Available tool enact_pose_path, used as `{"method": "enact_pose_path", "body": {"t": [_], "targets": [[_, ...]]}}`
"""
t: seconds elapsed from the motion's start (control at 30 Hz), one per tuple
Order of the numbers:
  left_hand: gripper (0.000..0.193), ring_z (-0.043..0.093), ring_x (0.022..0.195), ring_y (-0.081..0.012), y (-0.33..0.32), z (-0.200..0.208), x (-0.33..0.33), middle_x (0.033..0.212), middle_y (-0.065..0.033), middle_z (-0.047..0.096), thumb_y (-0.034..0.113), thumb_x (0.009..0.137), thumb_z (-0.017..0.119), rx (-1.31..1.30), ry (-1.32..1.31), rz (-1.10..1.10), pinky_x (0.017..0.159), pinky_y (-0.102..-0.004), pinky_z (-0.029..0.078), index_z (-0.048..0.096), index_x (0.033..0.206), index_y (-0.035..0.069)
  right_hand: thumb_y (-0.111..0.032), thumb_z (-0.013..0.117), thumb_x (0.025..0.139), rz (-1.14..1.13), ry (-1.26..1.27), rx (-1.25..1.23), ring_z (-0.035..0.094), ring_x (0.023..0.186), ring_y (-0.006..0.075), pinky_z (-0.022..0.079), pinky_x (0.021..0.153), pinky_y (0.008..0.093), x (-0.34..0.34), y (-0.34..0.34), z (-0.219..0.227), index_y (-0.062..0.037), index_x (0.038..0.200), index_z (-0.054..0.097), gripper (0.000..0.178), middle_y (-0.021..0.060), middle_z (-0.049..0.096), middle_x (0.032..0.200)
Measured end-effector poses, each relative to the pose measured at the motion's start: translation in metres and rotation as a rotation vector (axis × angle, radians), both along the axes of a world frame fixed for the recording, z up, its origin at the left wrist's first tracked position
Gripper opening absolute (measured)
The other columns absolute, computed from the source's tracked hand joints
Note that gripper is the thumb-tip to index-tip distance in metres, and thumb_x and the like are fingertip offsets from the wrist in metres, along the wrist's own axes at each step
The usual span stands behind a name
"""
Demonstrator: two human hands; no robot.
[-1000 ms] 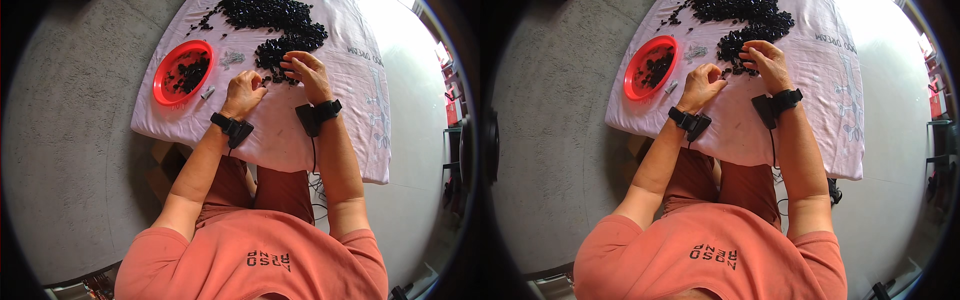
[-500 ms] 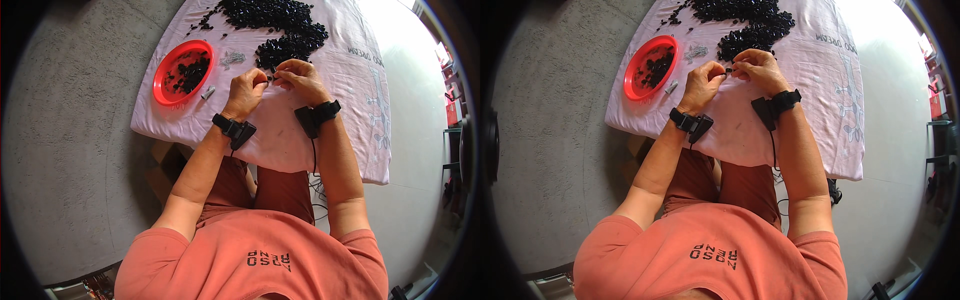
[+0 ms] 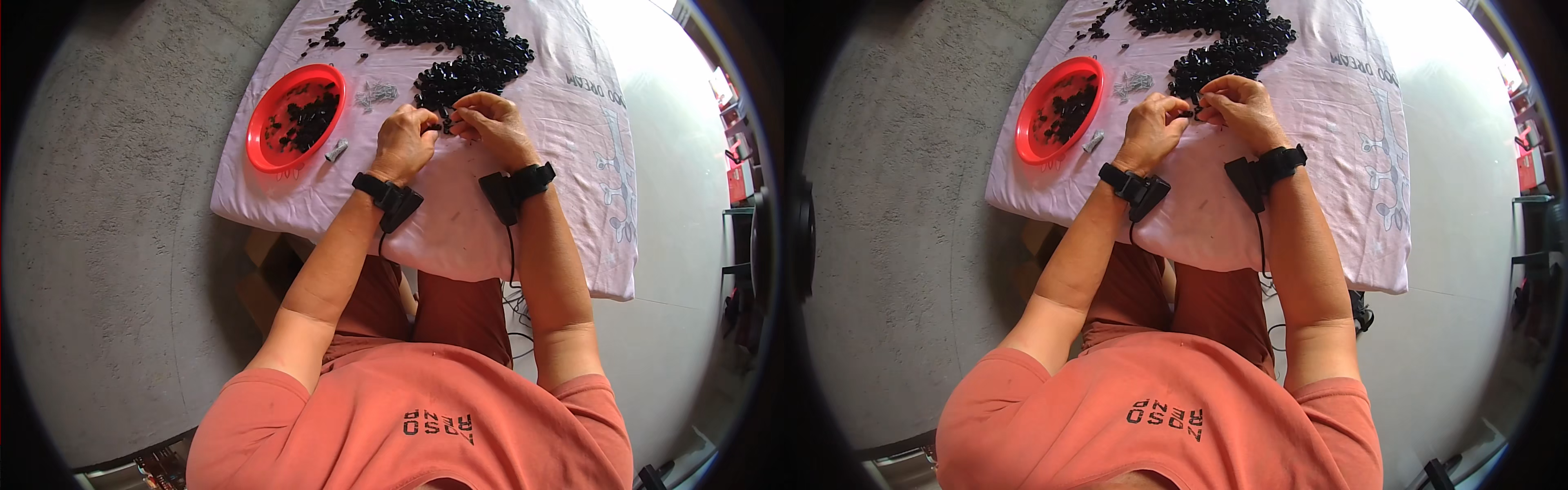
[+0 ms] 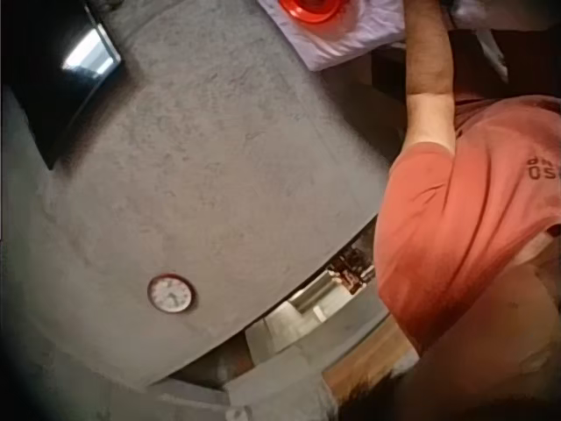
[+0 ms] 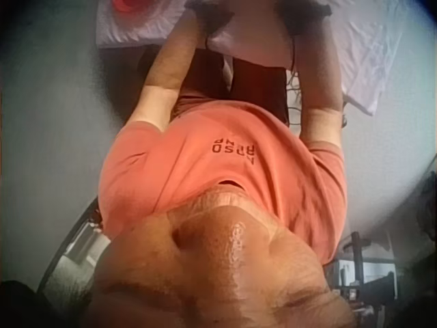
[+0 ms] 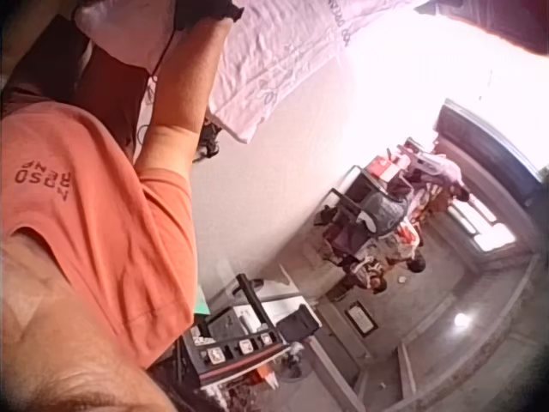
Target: The person is manually inspecting and sorting small black plastic components from a pile and placing them into a red bowl.
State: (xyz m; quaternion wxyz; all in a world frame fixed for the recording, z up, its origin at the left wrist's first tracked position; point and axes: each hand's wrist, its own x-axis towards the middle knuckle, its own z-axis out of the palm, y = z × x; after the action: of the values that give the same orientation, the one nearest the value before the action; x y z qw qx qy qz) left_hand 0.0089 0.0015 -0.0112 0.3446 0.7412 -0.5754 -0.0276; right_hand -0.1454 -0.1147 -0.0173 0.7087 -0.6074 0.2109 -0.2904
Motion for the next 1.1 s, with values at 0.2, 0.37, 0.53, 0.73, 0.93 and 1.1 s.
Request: {"method": "enact_pose_path", "body": {"t": [0.2, 0.37, 0.53, 0.73, 0.93, 1.1], "targets": [[0.010, 0.065, 0.083, -0.0307, -0.003, -0.002, 0.001, 0.089, -0.0125, 0.064, 0.008, 0.079, 0.067, -0.025, 0.007, -0.008, 0.077, -0.0401, 0.052, 0.070, 0.087, 0.006, -0.014, 0.060, 0.097, 0.006, -0.014, -0.004, 0.069, 0.080, 0.0135, 0.055, 0.069, 0.0235, 0.000, -0.001, -0.003, -0.0027, 0.110, 0.064, 0.018, 0.0078, 0.070, 0.095], [0.009, 0.068, 0.077, -0.0302, 0.007, 0.002, 0.009, 0.086, -0.0138, 0.069, 0.009, 0.082, 0.065, -0.079, 0.130, 0.028, 0.072, -0.0385, 0.054, 0.069, 0.088, 0.004, -0.013, 0.060, 0.097, 0.002, -0.002, -0.011, 0.069, 0.080, 0.0136, 0.055, 0.067, 0.0235, -0.001, 0.001, 0.000, -0.0027, 0.110, 0.064, 0.017, 0.0078, 0.070, 0.095], [0.014, 0.068, 0.069, -0.0199, 0.019, -0.004, 0.021, 0.077, -0.0100, 0.070, 0.009, 0.082, 0.067, 0.000, 0.053, 0.115, 0.069, -0.0321, 0.054, 0.070, 0.094, 0.002, -0.011, 0.062, 0.095, 0.001, 0.021, -0.004, 0.069, 0.079, 0.0133, 0.055, 0.066, 0.0233, -0.001, 0.002, 0.002, -0.0031, 0.109, 0.065, 0.017, 0.0075, 0.070, 0.094], [0.013, 0.065, 0.072, -0.0233, 0.021, -0.001, 0.011, 0.082, -0.0094, 0.065, 0.011, 0.076, 0.070, -0.031, -0.022, 0.054, 0.070, -0.0350, 0.053, 0.071, 0.089, 0.006, -0.011, 0.063, 0.094, -0.001, 0.048, -0.019, 0.069, 0.078, 0.0131, 0.054, 0.066, 0.0232, -0.001, 0.003, 0.005, -0.0033, 0.108, 0.066, 0.016, 0.0071, 0.070, 0.094], [0.007, 0.064, 0.076, -0.0293, 0.018, 0.002, 0.000, 0.082, -0.0103, 0.062, 0.009, 0.077, 0.070, -0.004, 0.004, 0.017, 0.073, -0.0400, 0.052, 0.070, 0.084, 0.008, -0.014, 0.065, 0.094, 0.031, 0.028, -0.046, 0.068, 0.077, 0.0113, 0.054, 0.066, 0.0225, -0.001, 0.005, 0.006, -0.0038, 0.106, 0.066, 0.016, 0.0053, 0.070, 0.091], [0.007, 0.065, 0.077, -0.0307, 0.015, 0.013, -0.015, 0.082, -0.0116, 0.064, 0.001, 0.079, 0.063, -0.134, 0.092, -0.058, 0.072, -0.0389, 0.052, 0.067, 0.083, 0.005, -0.015, 0.067, 0.092, 0.083, 0.066, -0.105, 0.068, 0.076, 0.0101, 0.054, 0.067, 0.0222, 0.001, 0.006, 0.005, -0.0019, 0.102, 0.068, 0.016, 0.0042, 0.070, 0.086]]}}
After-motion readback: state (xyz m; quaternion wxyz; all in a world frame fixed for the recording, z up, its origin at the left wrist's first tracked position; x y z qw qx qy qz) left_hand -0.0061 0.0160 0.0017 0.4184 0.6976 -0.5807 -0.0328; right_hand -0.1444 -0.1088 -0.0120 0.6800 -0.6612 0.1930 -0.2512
